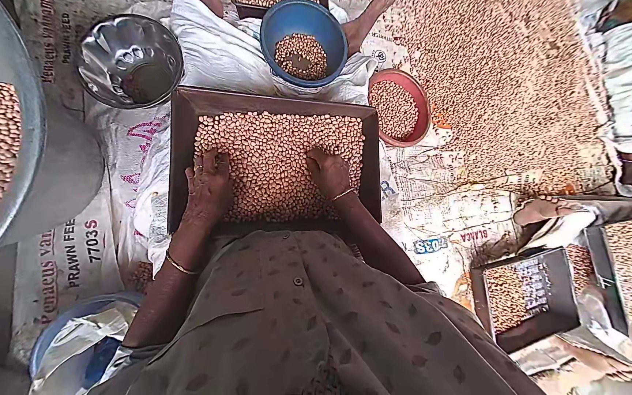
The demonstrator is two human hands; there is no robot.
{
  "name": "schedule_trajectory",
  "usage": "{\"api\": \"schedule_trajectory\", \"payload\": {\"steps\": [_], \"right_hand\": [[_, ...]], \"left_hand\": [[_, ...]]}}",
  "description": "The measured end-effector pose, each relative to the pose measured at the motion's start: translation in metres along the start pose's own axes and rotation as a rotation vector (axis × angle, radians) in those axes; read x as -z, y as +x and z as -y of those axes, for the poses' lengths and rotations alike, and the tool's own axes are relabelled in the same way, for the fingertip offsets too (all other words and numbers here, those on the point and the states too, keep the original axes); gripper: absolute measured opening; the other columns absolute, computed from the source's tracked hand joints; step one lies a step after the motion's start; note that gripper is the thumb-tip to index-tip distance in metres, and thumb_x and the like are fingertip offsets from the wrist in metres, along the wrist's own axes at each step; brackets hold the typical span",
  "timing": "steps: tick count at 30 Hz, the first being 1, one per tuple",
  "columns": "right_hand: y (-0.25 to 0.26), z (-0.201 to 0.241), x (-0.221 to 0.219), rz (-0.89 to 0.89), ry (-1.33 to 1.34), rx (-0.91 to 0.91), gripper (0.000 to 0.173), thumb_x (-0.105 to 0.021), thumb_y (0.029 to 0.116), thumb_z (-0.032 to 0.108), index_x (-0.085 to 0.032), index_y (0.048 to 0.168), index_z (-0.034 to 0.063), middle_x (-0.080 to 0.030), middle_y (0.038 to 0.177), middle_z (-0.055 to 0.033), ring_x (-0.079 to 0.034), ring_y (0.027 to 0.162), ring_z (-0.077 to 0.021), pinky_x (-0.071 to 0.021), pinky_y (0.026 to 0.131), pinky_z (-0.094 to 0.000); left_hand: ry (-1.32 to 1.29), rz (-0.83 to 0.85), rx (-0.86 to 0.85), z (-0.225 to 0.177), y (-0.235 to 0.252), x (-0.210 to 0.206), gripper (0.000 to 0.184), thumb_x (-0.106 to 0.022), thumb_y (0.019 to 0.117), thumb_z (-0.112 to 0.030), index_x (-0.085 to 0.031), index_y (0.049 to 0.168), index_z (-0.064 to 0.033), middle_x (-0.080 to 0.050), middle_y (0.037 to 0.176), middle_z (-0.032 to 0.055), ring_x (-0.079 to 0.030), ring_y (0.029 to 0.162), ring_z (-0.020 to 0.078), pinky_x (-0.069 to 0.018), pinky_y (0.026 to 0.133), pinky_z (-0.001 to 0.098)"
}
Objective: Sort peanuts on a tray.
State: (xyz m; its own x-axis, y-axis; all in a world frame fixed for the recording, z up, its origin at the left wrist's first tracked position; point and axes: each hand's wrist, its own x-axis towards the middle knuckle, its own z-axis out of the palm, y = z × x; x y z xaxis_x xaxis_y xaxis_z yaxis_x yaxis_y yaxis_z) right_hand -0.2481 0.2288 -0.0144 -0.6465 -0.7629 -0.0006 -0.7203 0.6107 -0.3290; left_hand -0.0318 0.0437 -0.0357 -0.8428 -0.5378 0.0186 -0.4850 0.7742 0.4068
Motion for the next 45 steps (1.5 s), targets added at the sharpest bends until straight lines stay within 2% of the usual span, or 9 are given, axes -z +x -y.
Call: {"api": "schedule_trajectory", "payload": {"steps": [5, 8, 13, 18, 30, 35, 39, 43, 45], "right_hand": [[-0.003, -0.035, 0.020, -0.233, 0.990, -0.059, 0.011, -0.063, 0.0987, 0.009, -0.073, 0.096, 0.0045, -0.061, 0.066, 0.0064, -0.045, 0.049, 0.0017, -0.0395, 0.047, -0.0162], [-0.023, -0.043, 0.040, -0.056, 1.426, -0.263, 0.021, -0.046, 0.1038, 0.010, -0.063, 0.092, 0.0108, -0.052, 0.058, 0.0072, -0.037, 0.039, 0.0013, -0.0317, 0.035, -0.0147], [-0.051, -0.047, 0.025, 0.216, 0.925, -0.199, 0.021, -0.044, 0.1032, 0.008, -0.064, 0.105, 0.0036, -0.062, 0.077, 0.0014, -0.048, 0.052, -0.0011, -0.0396, 0.046, -0.0168], [-0.062, -0.037, 0.007, 0.166, 0.213, -0.044, 0.033, -0.059, 0.1000, 0.016, -0.067, 0.130, 0.0047, -0.074, 0.092, -0.0217, -0.072, 0.080, -0.0415, -0.0556, 0.074, -0.0614], [-0.059, -0.035, 0.007, 0.085, 0.199, -0.043, 0.018, -0.066, 0.0973, 0.017, -0.076, 0.103, 0.0026, -0.075, 0.093, -0.0186, -0.073, 0.088, -0.0381, -0.0555, 0.080, -0.0604], [-0.052, -0.061, 0.021, -0.212, 1.090, -0.169, 0.011, -0.063, 0.0977, 0.004, -0.069, 0.089, 0.0036, -0.064, 0.069, 0.0033, -0.052, 0.051, 0.0011, -0.0440, 0.046, -0.0154], [-0.063, -0.072, 0.043, -0.007, 1.252, -0.195, 0.022, -0.039, 0.0994, 0.007, -0.060, 0.102, 0.0075, -0.070, 0.091, -0.0010, -0.064, 0.063, -0.0062, -0.0528, 0.052, -0.0220], [-0.076, -0.068, 0.045, 0.097, 0.834, -0.156, 0.014, -0.050, 0.1048, 0.009, -0.061, 0.104, 0.0013, -0.058, 0.070, 0.0001, -0.053, 0.051, -0.0043, -0.0447, 0.046, -0.0194], [-0.081, -0.063, 0.041, 0.046, 0.432, -0.165, 0.024, -0.050, 0.1042, 0.011, -0.067, 0.113, -0.0039, -0.068, 0.084, -0.0164, -0.066, 0.070, -0.0258, -0.0552, 0.066, -0.0425]], "left_hand": [[-0.016, -0.020, -0.007, 0.000, -0.006, -0.001, 0.044, -0.063, 0.0985, -0.009, -0.056, 0.139, 0.0056, -0.044, 0.148, 0.0333, -0.046, 0.129, 0.0596, -0.0368, 0.098, 0.0791], [-0.009, -0.013, -0.010, 0.000, -0.008, -0.001, 0.044, -0.063, 0.0995, -0.011, -0.056, 0.140, 0.0056, -0.042, 0.149, 0.0334, -0.046, 0.129, 0.0605, -0.0358, 0.097, 0.0803], [-0.005, 0.022, 0.019, -0.002, 0.000, 0.001, 0.045, -0.062, 0.0995, -0.010, -0.055, 0.141, 0.0058, -0.042, 0.151, 0.0325, -0.044, 0.132, 0.0588, -0.0331, 0.101, 0.0798], [-0.011, 0.025, 0.029, -0.001, 0.003, 0.002, 0.044, -0.060, 0.1001, -0.011, -0.055, 0.140, 0.0055, -0.042, 0.150, 0.0327, -0.042, 0.135, 0.0577, -0.0325, 0.103, 0.0780], [-0.016, 0.012, 0.008, 0.000, 0.001, 0.002, 0.042, -0.060, 0.0991, -0.008, -0.056, 0.139, 0.0052, -0.043, 0.149, 0.0323, -0.044, 0.133, 0.0575, -0.0335, 0.101, 0.0783], [-0.028, -0.008, -0.021, 0.006, 0.001, -0.003, 0.045, -0.061, 0.0981, -0.008, -0.055, 0.140, 0.0057, -0.044, 0.146, 0.0348, -0.043, 0.131, 0.0602, -0.0344, 0.097, 0.0793], [-0.052, -0.008, -0.009, 0.012, 0.001, -0.004, 0.044, -0.061, 0.0988, -0.010, -0.056, 0.140, 0.0035, -0.045, 0.147, 0.0328, -0.044, 0.130, 0.0580, -0.0353, 0.097, 0.0772], [-0.203, -0.005, 0.016, 0.008, -0.003, 0.009, 0.044, -0.060, 0.1012, -0.014, -0.056, 0.142, 0.0014, -0.044, 0.149, 0.0308, -0.045, 0.131, 0.0556, -0.0359, 0.102, 0.0745], [-0.231, 0.005, -0.010, 0.000, -0.006, 0.020, 0.042, -0.057, 0.1025, -0.016, -0.057, 0.142, -0.0009, -0.047, 0.147, 0.0278, -0.048, 0.132, 0.0509, -0.0382, 0.105, 0.0705]]}}
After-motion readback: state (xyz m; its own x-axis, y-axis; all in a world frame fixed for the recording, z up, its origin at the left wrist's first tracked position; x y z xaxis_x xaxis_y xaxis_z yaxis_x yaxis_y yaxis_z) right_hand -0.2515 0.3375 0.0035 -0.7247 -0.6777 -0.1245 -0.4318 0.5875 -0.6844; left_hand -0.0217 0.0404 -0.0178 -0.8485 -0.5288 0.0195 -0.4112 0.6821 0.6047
